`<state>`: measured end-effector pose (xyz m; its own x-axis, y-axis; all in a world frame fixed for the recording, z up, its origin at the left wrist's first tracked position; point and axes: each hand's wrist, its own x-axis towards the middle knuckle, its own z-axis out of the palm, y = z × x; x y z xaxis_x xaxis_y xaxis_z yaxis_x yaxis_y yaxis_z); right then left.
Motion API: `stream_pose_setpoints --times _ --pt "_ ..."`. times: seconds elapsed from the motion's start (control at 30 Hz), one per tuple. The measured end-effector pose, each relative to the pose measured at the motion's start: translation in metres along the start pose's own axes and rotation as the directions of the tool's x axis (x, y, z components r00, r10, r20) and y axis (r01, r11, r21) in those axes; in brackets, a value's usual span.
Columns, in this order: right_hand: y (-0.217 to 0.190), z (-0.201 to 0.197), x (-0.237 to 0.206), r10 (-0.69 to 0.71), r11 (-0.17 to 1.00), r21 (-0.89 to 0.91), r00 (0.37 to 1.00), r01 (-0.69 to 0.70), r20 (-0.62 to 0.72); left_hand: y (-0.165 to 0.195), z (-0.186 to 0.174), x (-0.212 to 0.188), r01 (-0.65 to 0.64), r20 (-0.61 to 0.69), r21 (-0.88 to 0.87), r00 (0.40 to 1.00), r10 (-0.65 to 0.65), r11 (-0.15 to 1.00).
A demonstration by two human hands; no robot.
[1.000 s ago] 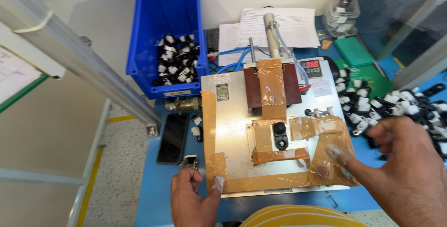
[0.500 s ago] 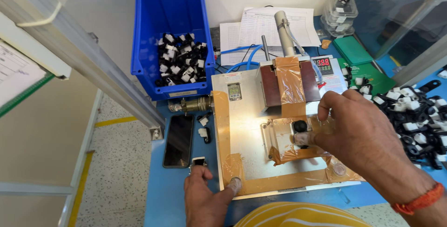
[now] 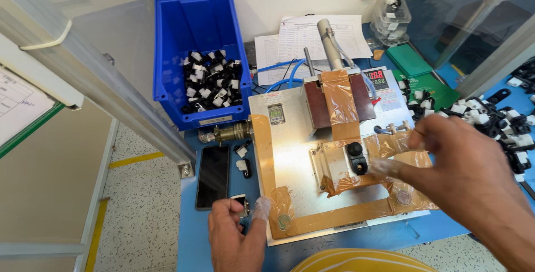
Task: The person places small black plastic components one at a time into the fixture of a bench-top press machine, presses them using the machine, then removes the pressed part and sets it aside, repeating the cycle continuously. They pick parts from a pile on the workbench and wear finger cots while handling the components.
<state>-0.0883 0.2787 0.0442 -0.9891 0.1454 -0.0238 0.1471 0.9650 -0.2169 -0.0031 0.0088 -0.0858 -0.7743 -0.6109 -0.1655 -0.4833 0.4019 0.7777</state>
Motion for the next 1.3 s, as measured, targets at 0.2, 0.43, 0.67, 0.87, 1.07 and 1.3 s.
stream_pose_setpoints --times 0.2,0.43,0.67,0.87,1.07,1.3 --pt "0.082 0.042 -0.001 0.301 0.953 -0.039 0.936 -0.299 0.183 -0.001 0.008 -0.001 -0.010 -0.015 -0.027 1.000 0.010 1.000" --pt "0.179 0.121 0.019 0.400 0.586 0.497 0.762 -0.640 0.510 0.005 0.014 0.002 0.015 0.037 -0.008 0.999 -0.015 1.000" --pt "0.226 0.147 0.043 0.424 0.542 0.446 0.690 -0.712 0.587 0.010 0.025 -0.002 0.034 -0.016 -0.047 0.999 -0.035 0.998" --pt "0.225 0.143 0.048 0.462 0.586 0.337 0.645 -0.737 0.608 0.024 0.044 -0.010 -0.092 -0.159 -0.057 0.984 0.082 0.994" --pt "0.233 0.152 0.055 0.386 0.609 0.373 0.673 -0.700 0.631 0.035 0.056 -0.002 0.035 -0.116 0.035 0.993 -0.031 0.999" --pt "0.250 0.164 0.069 0.322 0.622 0.373 0.659 -0.689 0.680 0.035 0.068 -0.013 -0.066 -0.172 0.017 0.983 0.068 0.998"
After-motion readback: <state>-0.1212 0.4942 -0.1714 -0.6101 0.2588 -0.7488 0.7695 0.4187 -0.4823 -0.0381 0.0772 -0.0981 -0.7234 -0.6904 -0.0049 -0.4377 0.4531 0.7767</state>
